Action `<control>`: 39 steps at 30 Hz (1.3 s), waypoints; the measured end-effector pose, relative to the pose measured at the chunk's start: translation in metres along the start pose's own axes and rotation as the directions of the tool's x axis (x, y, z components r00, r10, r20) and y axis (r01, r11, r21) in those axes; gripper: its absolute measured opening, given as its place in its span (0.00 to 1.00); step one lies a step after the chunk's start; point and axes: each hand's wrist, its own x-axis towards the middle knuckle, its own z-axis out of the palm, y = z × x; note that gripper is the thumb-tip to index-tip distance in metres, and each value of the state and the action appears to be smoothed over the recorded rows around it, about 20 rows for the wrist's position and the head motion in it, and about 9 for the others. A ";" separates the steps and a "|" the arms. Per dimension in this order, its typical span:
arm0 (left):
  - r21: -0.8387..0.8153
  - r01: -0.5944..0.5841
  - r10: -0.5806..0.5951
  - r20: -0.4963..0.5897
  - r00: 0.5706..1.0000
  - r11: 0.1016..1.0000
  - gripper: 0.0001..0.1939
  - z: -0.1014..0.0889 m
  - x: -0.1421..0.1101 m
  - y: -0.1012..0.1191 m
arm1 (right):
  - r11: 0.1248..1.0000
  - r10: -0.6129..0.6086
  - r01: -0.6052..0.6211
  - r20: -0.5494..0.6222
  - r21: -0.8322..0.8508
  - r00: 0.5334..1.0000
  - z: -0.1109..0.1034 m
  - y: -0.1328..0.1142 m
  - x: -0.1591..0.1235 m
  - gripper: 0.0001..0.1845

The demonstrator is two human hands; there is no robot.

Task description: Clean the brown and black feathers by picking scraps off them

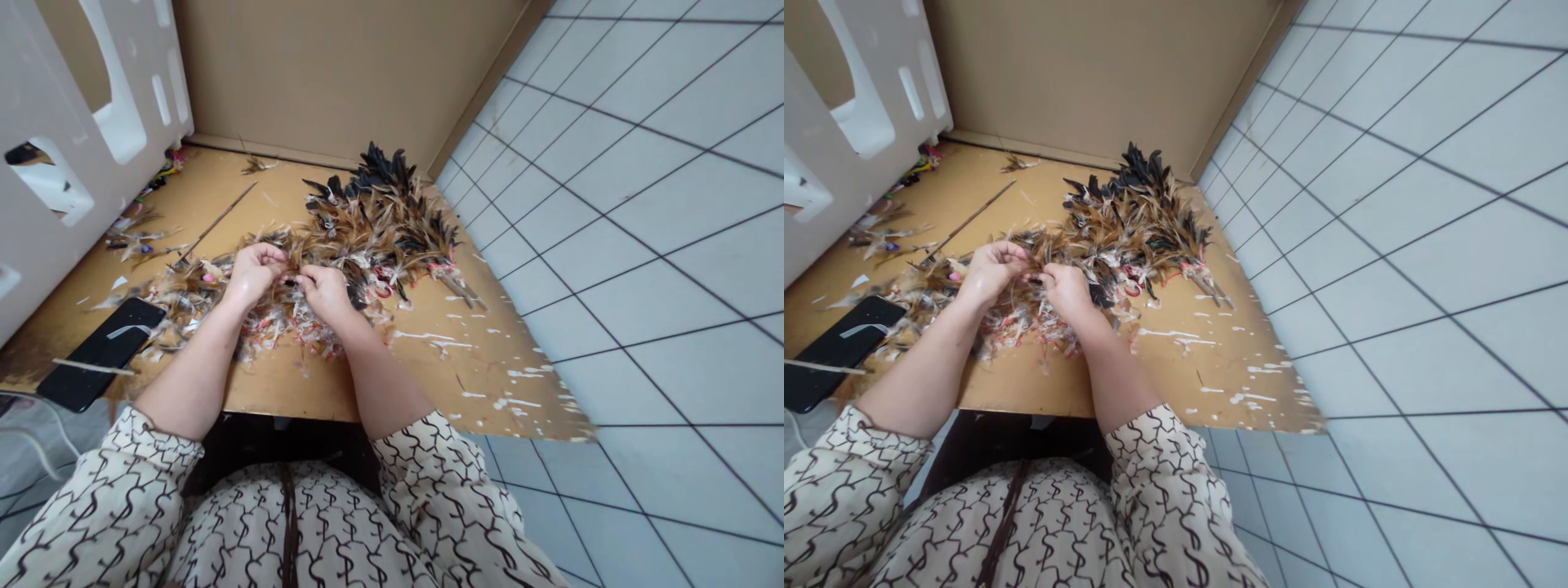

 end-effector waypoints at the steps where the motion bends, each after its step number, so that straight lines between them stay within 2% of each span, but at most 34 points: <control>1: -0.007 -0.016 0.016 -0.022 1.000 1.000 0.07 -0.001 0.000 0.001 | 1.000 0.016 -0.016 -0.021 0.013 1.000 -0.002 0.002 0.001 0.14; 4: -0.027 -0.039 0.036 -0.096 0.995 0.999 0.07 -0.004 0.001 0.004 | 0.994 0.073 -0.063 -0.115 0.090 0.991 -0.007 0.008 0.004 0.15; 7: -0.010 -0.030 0.029 -0.114 0.993 1.000 0.06 -0.005 0.001 0.004 | 0.986 0.137 -0.116 -0.181 0.122 0.974 -0.012 0.013 0.008 0.17; 10: 0.088 -0.039 0.045 -0.064 0.997 0.995 0.04 -0.003 0.003 -0.001 | 0.979 0.194 -0.179 -0.172 0.101 0.966 -0.014 0.015 0.010 0.18; 13: 0.263 -0.105 0.108 0.003 0.994 0.959 0.02 -0.002 0.004 -0.009 | 0.974 0.217 -0.209 -0.102 0.085 0.971 -0.014 0.014 0.009 0.18; 15: 0.411 -0.159 0.144 0.068 0.987 0.897 0.03 -0.003 0.004 -0.012 | 0.973 0.224 -0.220 -0.054 0.073 0.973 -0.015 0.012 0.008 0.17; 17: 0.566 -0.211 0.145 0.160 0.976 0.797 0.05 -0.003 0.002 -0.013 | 0.972 0.229 -0.228 -0.012 0.055 0.973 -0.016 0.010 0.007 0.16; 20: 0.757 -0.287 0.081 0.298 0.951 0.587 0.08 -0.003 -0.001 -0.011 | 0.968 0.247 -0.248 0.036 0.029 0.968 -0.017 0.008 0.005 0.16; 23: 0.846 -0.343 -0.022 0.385 0.923 0.409 0.09 -0.003 -0.004 -0.008 | 0.961 0.275 -0.276 0.055 -0.003 0.960 -0.017 0.006 0.005 0.15; 26: 0.873 -0.359 -0.075 0.403 0.912 0.330 0.10 -0.004 -0.005 -0.003 | 0.960 0.281 -0.280 0.051 -0.022 0.958 -0.018 0.005 0.004 0.15; 31: 0.920 -0.283 -0.091 0.317 0.944 0.272 0.12 -0.011 -0.003 0.001 | 0.962 0.271 -0.270 0.025 -0.041 0.962 -0.018 0.007 0.005 0.16; 32: 0.920 -0.283 -0.067 0.311 0.948 0.270 0.11 -0.012 -0.002 0.001 | 0.963 0.268 -0.267 0.024 -0.039 0.963 -0.018 0.008 0.005 0.16; 34: 0.896 -0.334 0.053 0.334 0.941 0.291 0.10 -0.012 -0.001 -0.002 | 0.965 0.259 -0.258 0.014 -0.036 0.966 -0.017 0.010 0.006 0.16; 37: 0.815 -0.475 0.265 0.402 0.876 0.333 0.11 -0.007 -0.001 -0.009 | 0.970 0.238 -0.239 -0.033 -0.039 0.971 -0.017 0.012 0.007 0.16; 39: 0.781 -0.529 0.285 0.452 0.846 0.332 0.13 0.000 -0.002 -0.014 | 0.971 0.231 -0.234 -0.062 -0.046 0.971 -0.016 0.012 0.008 0.16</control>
